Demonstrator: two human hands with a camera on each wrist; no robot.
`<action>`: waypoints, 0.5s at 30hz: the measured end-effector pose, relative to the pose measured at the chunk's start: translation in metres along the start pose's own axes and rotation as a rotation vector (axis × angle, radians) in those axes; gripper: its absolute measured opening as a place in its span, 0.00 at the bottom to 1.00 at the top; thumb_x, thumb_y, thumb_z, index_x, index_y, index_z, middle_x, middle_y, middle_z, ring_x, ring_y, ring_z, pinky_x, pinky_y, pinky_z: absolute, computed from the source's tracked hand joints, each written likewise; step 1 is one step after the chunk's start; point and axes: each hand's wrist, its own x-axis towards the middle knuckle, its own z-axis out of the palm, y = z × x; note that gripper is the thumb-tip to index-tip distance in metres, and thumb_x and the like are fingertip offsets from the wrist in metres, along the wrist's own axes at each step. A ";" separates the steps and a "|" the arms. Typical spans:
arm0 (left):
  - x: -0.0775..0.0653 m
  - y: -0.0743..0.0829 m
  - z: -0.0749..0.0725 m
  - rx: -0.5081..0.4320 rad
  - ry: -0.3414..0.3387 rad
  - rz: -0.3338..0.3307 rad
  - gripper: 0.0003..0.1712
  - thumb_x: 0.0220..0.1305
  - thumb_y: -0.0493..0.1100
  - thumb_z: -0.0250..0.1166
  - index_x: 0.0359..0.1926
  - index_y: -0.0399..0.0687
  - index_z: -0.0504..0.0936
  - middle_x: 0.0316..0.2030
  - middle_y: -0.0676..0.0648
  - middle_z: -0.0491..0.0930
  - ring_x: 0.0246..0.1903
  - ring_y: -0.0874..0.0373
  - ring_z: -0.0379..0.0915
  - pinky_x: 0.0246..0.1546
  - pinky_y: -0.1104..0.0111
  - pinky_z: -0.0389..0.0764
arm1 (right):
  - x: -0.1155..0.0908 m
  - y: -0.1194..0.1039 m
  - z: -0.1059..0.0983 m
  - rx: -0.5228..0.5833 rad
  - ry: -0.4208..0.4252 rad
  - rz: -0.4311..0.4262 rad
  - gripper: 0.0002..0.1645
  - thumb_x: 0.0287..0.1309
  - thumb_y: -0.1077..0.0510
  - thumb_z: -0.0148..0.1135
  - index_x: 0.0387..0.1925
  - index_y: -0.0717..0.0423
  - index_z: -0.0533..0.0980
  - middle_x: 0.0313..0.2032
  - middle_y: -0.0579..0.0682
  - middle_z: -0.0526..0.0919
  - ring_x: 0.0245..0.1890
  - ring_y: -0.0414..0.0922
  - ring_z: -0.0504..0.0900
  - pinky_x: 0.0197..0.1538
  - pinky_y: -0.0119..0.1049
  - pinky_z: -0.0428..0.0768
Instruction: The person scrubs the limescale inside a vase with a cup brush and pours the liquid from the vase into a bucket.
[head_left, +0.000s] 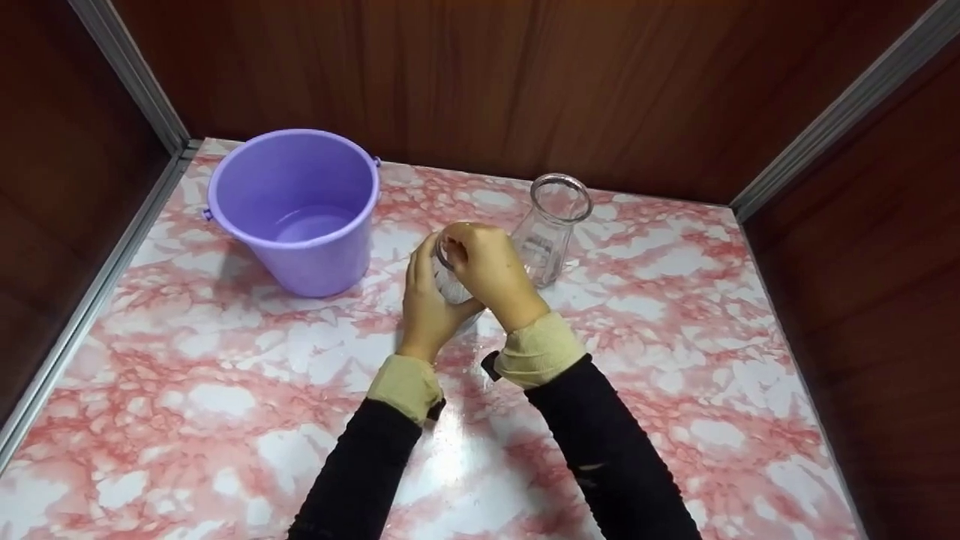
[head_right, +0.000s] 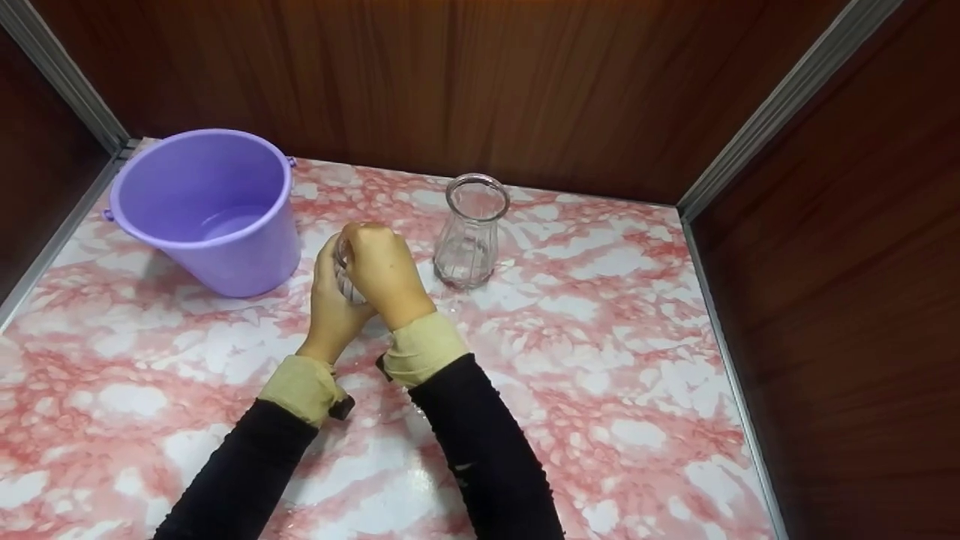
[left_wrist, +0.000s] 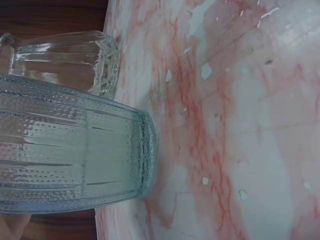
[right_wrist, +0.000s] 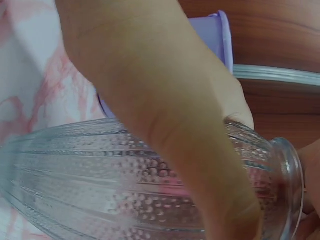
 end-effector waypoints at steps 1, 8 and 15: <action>0.000 0.000 0.000 0.000 0.003 0.004 0.61 0.35 0.56 0.80 0.68 0.39 0.60 0.62 0.42 0.67 0.63 0.53 0.61 0.67 0.64 0.60 | 0.000 -0.001 -0.001 -0.004 -0.012 0.009 0.09 0.55 0.71 0.57 0.31 0.61 0.82 0.28 0.51 0.84 0.28 0.45 0.80 0.34 0.35 0.79; 0.000 0.001 0.002 0.005 0.001 0.020 0.60 0.35 0.55 0.80 0.67 0.39 0.60 0.62 0.41 0.67 0.63 0.52 0.61 0.67 0.64 0.59 | 0.000 -0.002 -0.005 -0.037 -0.065 0.050 0.06 0.55 0.69 0.58 0.30 0.60 0.81 0.27 0.52 0.83 0.27 0.46 0.80 0.33 0.38 0.79; 0.000 0.001 0.001 0.021 0.016 0.034 0.58 0.36 0.53 0.79 0.66 0.35 0.61 0.61 0.40 0.68 0.62 0.52 0.62 0.67 0.65 0.60 | 0.002 -0.002 -0.005 -0.039 -0.089 0.085 0.04 0.55 0.68 0.57 0.27 0.61 0.77 0.22 0.52 0.78 0.23 0.47 0.75 0.27 0.41 0.76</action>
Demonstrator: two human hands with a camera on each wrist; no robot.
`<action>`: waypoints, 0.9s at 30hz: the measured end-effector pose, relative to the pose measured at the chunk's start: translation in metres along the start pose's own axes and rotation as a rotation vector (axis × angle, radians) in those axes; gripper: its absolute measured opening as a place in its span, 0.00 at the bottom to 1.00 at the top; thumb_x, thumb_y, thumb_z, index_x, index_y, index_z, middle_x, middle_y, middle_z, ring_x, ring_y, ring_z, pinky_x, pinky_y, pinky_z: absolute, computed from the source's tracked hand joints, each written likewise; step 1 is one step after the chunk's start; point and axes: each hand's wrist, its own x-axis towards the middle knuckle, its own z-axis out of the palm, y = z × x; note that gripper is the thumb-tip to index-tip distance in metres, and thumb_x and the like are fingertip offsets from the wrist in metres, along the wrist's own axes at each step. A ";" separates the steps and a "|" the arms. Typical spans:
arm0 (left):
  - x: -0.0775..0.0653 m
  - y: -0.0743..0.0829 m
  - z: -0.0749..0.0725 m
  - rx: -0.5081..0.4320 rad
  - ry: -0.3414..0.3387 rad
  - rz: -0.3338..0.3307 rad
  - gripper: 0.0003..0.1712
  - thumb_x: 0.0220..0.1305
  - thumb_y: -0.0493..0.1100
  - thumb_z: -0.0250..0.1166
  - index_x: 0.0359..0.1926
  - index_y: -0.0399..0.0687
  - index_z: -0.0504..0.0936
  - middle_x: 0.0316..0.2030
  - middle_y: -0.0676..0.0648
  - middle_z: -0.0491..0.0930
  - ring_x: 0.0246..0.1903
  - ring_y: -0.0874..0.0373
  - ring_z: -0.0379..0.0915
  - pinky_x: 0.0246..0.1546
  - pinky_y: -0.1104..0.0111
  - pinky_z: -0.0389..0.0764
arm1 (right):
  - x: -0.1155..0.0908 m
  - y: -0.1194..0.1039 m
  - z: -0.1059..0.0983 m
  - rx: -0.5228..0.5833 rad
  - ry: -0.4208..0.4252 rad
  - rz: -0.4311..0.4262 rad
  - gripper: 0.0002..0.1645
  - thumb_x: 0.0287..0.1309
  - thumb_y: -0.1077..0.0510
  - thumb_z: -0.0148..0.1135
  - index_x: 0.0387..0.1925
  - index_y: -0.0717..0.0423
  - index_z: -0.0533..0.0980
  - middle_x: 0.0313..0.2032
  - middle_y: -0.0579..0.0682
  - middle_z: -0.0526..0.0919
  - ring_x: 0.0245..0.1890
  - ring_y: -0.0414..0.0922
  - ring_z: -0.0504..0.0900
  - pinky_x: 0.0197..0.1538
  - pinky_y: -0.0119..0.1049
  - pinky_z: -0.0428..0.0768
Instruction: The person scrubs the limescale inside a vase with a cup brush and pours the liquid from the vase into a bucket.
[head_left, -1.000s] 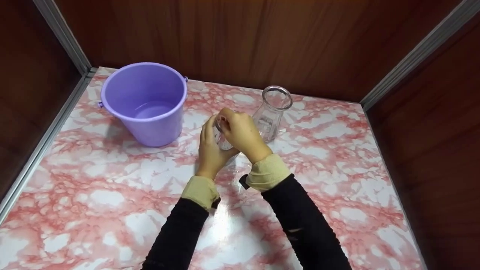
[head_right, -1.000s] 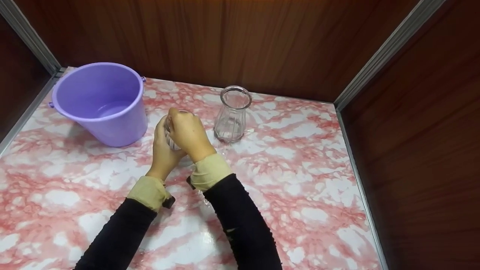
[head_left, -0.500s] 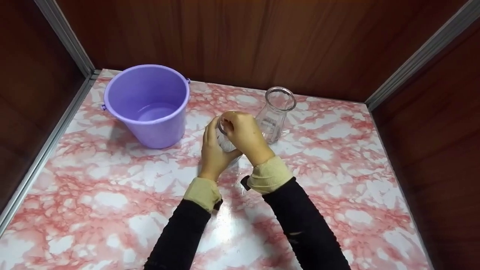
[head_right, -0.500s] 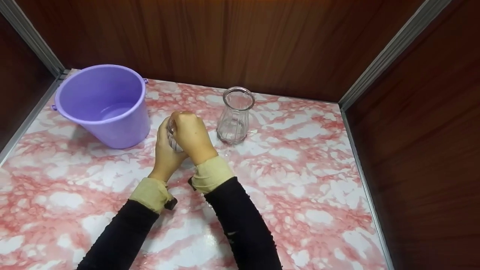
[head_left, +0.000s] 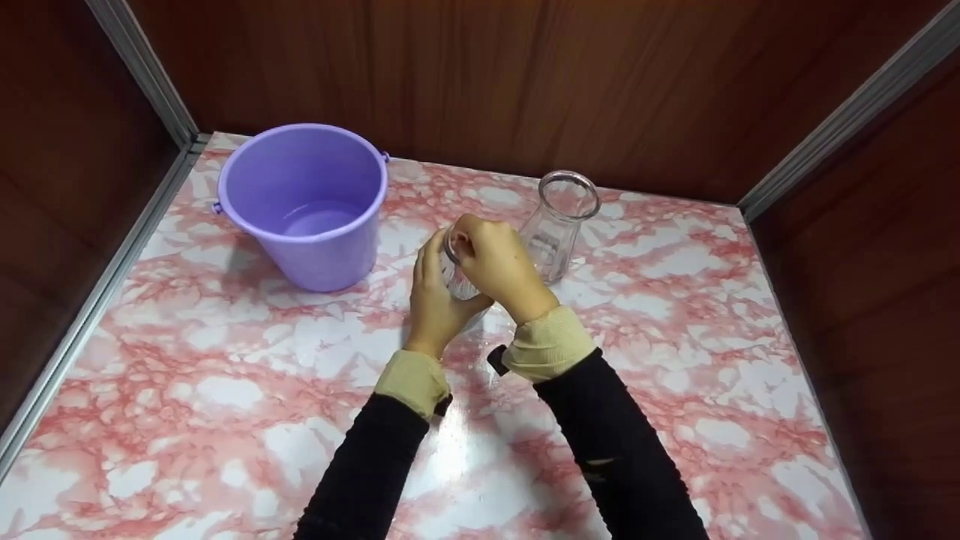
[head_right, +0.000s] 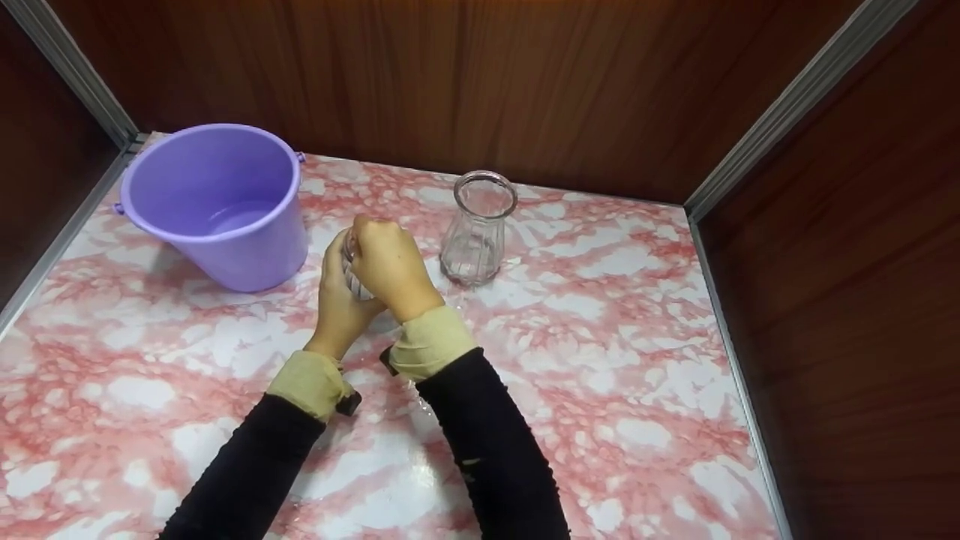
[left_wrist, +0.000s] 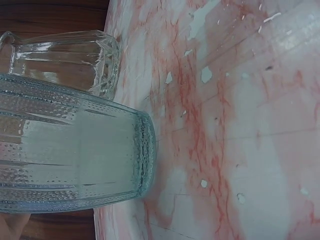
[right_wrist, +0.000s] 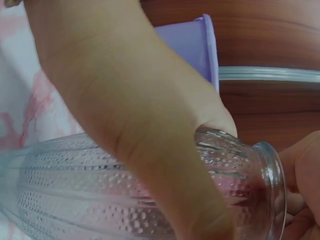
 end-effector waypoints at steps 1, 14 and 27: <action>0.000 0.000 0.000 0.000 0.000 0.000 0.58 0.36 0.53 0.79 0.66 0.35 0.61 0.61 0.40 0.68 0.62 0.52 0.62 0.67 0.65 0.60 | 0.000 0.000 -0.001 0.005 -0.006 0.007 0.04 0.56 0.67 0.57 0.27 0.61 0.77 0.22 0.52 0.78 0.23 0.47 0.75 0.27 0.41 0.76; -0.001 0.002 0.002 -0.011 -0.017 -0.046 0.58 0.37 0.52 0.78 0.68 0.40 0.60 0.62 0.41 0.67 0.62 0.52 0.62 0.66 0.65 0.61 | 0.002 0.004 -0.005 0.046 -0.038 0.060 0.05 0.59 0.65 0.58 0.34 0.64 0.78 0.26 0.55 0.81 0.26 0.48 0.77 0.31 0.40 0.77; -0.001 -0.002 0.000 -0.009 -0.011 -0.023 0.59 0.35 0.54 0.79 0.67 0.39 0.61 0.61 0.41 0.67 0.62 0.53 0.61 0.67 0.66 0.60 | -0.001 0.000 0.001 0.036 0.002 -0.020 0.09 0.56 0.70 0.57 0.33 0.60 0.82 0.28 0.51 0.84 0.27 0.45 0.80 0.33 0.36 0.79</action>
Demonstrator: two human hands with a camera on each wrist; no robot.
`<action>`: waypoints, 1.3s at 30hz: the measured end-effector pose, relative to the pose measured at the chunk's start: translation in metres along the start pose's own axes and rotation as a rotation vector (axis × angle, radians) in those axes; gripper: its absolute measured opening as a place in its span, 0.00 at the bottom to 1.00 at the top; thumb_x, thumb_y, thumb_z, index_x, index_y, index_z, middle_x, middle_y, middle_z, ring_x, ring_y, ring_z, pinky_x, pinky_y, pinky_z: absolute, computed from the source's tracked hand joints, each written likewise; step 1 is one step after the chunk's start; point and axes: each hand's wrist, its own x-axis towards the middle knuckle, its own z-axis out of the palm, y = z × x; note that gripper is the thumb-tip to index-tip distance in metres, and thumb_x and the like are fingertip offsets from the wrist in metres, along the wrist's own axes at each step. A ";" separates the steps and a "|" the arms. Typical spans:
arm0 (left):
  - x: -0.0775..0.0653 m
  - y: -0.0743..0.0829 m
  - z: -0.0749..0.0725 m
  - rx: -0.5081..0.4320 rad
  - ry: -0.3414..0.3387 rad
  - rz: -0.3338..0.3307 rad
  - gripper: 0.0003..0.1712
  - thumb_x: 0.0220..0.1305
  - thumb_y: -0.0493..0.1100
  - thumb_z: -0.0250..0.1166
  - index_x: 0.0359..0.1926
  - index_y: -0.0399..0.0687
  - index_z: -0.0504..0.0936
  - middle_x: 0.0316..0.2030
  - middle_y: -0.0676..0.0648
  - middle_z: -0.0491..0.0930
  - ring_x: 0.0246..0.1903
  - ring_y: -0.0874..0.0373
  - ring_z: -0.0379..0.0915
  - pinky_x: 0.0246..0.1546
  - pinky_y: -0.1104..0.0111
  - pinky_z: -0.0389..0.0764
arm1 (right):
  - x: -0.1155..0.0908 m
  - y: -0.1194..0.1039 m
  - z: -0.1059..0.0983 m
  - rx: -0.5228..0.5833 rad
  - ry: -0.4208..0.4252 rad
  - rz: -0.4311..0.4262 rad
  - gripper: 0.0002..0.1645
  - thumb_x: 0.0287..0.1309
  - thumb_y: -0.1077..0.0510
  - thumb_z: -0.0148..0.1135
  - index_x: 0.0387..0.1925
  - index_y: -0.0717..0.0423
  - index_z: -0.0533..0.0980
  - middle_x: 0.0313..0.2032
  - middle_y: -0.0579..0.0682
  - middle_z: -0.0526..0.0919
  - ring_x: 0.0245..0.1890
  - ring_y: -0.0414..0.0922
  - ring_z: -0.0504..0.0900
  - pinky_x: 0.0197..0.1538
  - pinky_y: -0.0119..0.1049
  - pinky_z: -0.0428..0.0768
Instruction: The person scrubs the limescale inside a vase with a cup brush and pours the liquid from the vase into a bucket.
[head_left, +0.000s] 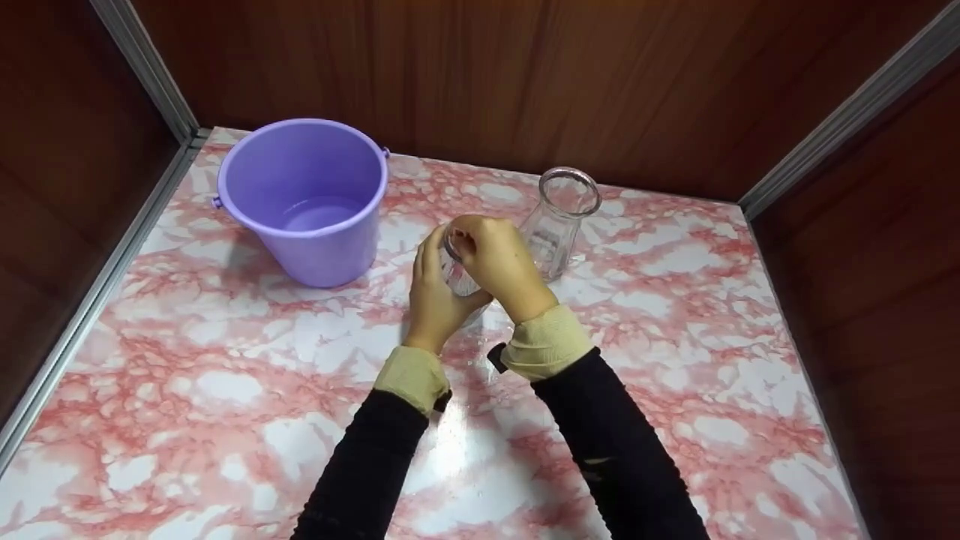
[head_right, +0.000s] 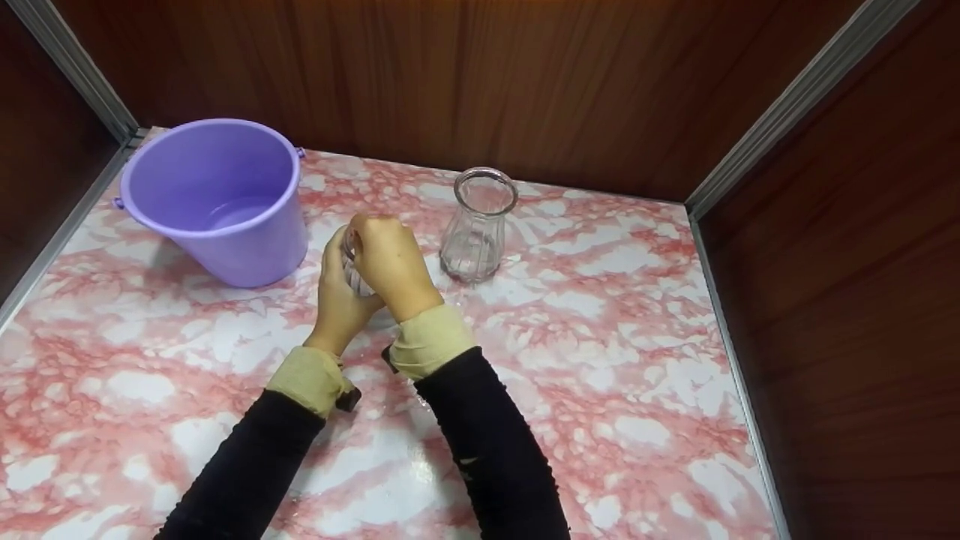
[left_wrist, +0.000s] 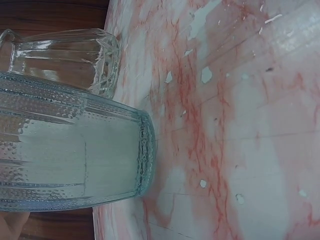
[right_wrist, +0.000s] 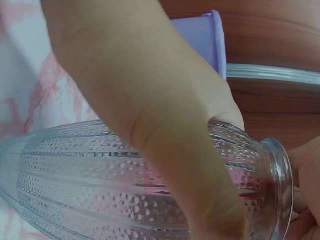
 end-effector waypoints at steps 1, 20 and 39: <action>0.000 0.000 0.000 -0.002 -0.001 0.001 0.60 0.35 0.54 0.80 0.67 0.39 0.61 0.62 0.41 0.67 0.63 0.53 0.61 0.67 0.66 0.59 | 0.000 0.000 0.001 -0.003 0.008 -0.005 0.09 0.56 0.70 0.57 0.33 0.60 0.82 0.28 0.51 0.84 0.27 0.45 0.80 0.34 0.36 0.79; 0.001 0.000 -0.001 0.010 -0.008 0.006 0.61 0.35 0.57 0.80 0.67 0.37 0.61 0.62 0.40 0.67 0.63 0.52 0.61 0.68 0.66 0.58 | -0.002 -0.002 0.003 -0.042 0.042 -0.043 0.08 0.58 0.70 0.57 0.28 0.61 0.80 0.23 0.51 0.80 0.24 0.45 0.76 0.30 0.38 0.77; 0.000 -0.001 0.000 -0.002 0.009 0.025 0.58 0.36 0.54 0.79 0.66 0.36 0.62 0.61 0.41 0.68 0.62 0.52 0.62 0.67 0.65 0.60 | 0.001 -0.002 -0.001 -0.030 -0.023 -0.001 0.08 0.55 0.70 0.57 0.31 0.60 0.81 0.27 0.51 0.83 0.27 0.46 0.79 0.34 0.39 0.79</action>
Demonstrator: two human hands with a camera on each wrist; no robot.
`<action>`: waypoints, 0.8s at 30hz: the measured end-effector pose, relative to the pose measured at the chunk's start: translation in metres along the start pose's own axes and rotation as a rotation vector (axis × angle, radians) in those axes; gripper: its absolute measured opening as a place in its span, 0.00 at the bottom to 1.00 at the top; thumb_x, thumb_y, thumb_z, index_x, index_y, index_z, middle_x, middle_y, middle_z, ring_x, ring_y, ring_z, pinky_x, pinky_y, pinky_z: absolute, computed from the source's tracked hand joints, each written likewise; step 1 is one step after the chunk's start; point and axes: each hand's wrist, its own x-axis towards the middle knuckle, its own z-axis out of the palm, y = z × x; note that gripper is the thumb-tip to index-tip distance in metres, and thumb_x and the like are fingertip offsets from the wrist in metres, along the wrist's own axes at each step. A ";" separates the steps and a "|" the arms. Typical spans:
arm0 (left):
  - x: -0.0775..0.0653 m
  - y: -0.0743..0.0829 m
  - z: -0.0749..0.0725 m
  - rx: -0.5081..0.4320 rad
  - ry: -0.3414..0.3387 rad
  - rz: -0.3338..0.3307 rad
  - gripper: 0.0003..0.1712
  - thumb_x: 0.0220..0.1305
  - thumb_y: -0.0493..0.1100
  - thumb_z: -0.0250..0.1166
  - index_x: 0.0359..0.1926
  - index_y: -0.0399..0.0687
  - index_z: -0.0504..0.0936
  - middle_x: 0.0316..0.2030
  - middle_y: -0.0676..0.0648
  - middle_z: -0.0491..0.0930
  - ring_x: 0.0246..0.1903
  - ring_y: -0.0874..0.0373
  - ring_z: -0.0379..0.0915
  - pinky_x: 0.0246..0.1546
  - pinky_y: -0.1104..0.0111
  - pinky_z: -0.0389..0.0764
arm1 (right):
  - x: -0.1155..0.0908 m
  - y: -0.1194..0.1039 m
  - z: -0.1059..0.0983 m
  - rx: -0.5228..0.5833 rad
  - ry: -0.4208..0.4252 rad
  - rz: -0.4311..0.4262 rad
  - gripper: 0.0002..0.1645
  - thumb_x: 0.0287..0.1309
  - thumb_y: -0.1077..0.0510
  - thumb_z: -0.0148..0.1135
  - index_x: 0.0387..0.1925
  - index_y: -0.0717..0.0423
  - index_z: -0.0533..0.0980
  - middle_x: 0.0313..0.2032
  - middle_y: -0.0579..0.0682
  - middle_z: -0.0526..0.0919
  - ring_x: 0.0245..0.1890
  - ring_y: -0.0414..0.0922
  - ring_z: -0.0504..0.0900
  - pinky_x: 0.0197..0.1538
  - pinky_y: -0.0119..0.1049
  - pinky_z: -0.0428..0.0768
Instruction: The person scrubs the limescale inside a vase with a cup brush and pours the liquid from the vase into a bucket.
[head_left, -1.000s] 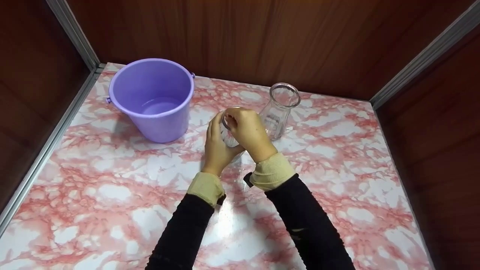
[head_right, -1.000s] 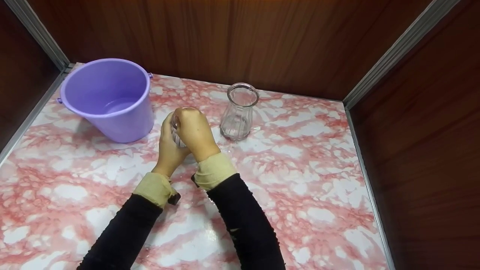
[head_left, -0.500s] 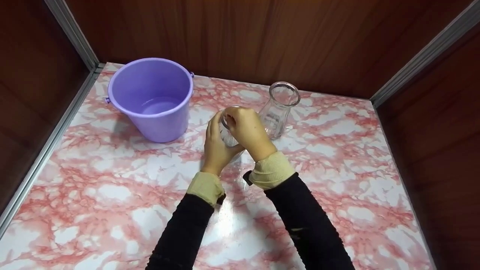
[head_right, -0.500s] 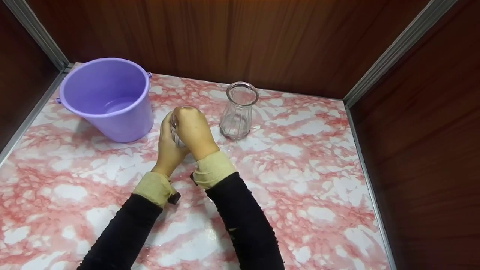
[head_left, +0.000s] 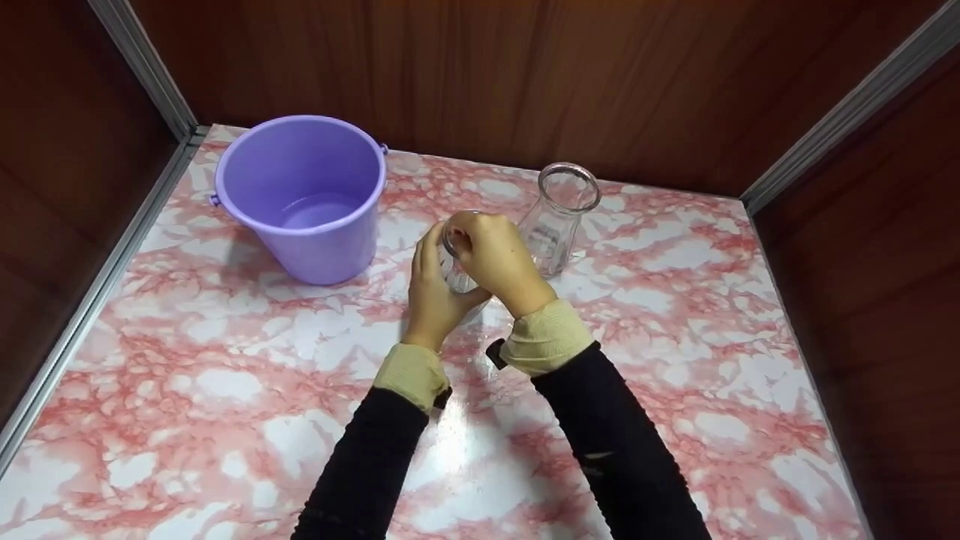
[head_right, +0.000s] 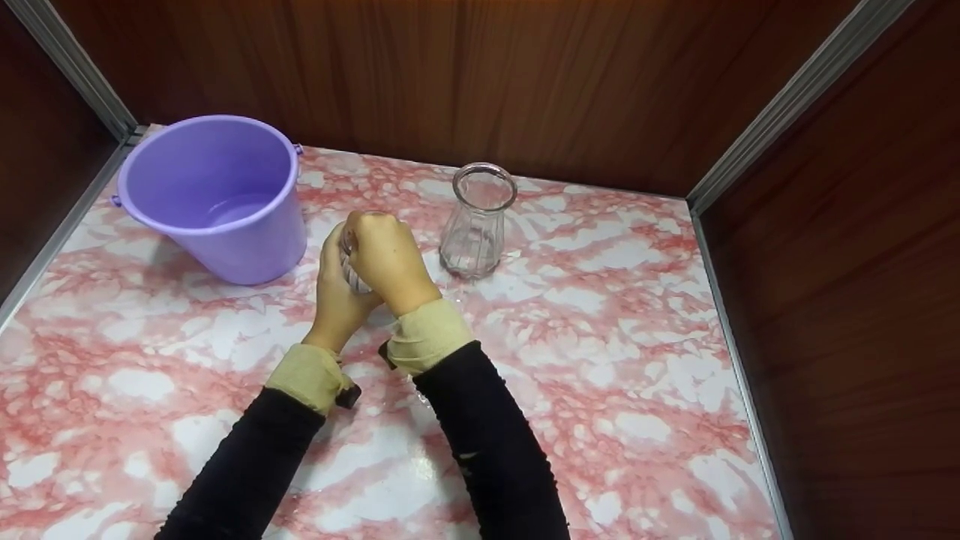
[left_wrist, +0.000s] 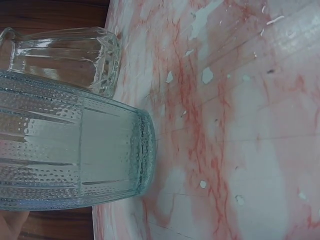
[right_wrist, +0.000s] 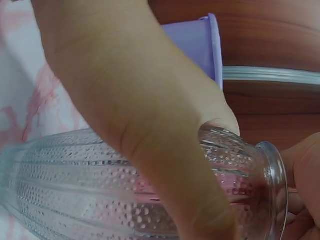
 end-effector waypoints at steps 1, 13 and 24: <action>0.000 0.000 0.000 -0.002 0.000 -0.002 0.58 0.36 0.53 0.79 0.66 0.36 0.62 0.61 0.41 0.68 0.62 0.52 0.62 0.67 0.65 0.59 | 0.000 0.000 0.000 0.000 -0.007 0.008 0.07 0.55 0.69 0.57 0.30 0.60 0.80 0.27 0.51 0.82 0.27 0.46 0.79 0.33 0.39 0.78; 0.001 0.002 0.000 -0.008 -0.012 -0.033 0.58 0.36 0.52 0.79 0.67 0.38 0.61 0.61 0.41 0.68 0.63 0.53 0.61 0.68 0.64 0.59 | 0.003 0.002 -0.003 0.032 -0.020 0.073 0.05 0.58 0.66 0.57 0.34 0.63 0.79 0.26 0.54 0.81 0.26 0.48 0.77 0.31 0.41 0.77; 0.000 0.002 -0.001 0.014 -0.008 -0.034 0.57 0.38 0.54 0.78 0.67 0.38 0.61 0.62 0.41 0.67 0.62 0.52 0.61 0.67 0.65 0.59 | 0.003 0.002 -0.003 0.075 -0.032 0.045 0.07 0.59 0.67 0.59 0.31 0.60 0.82 0.30 0.50 0.84 0.30 0.43 0.80 0.37 0.35 0.78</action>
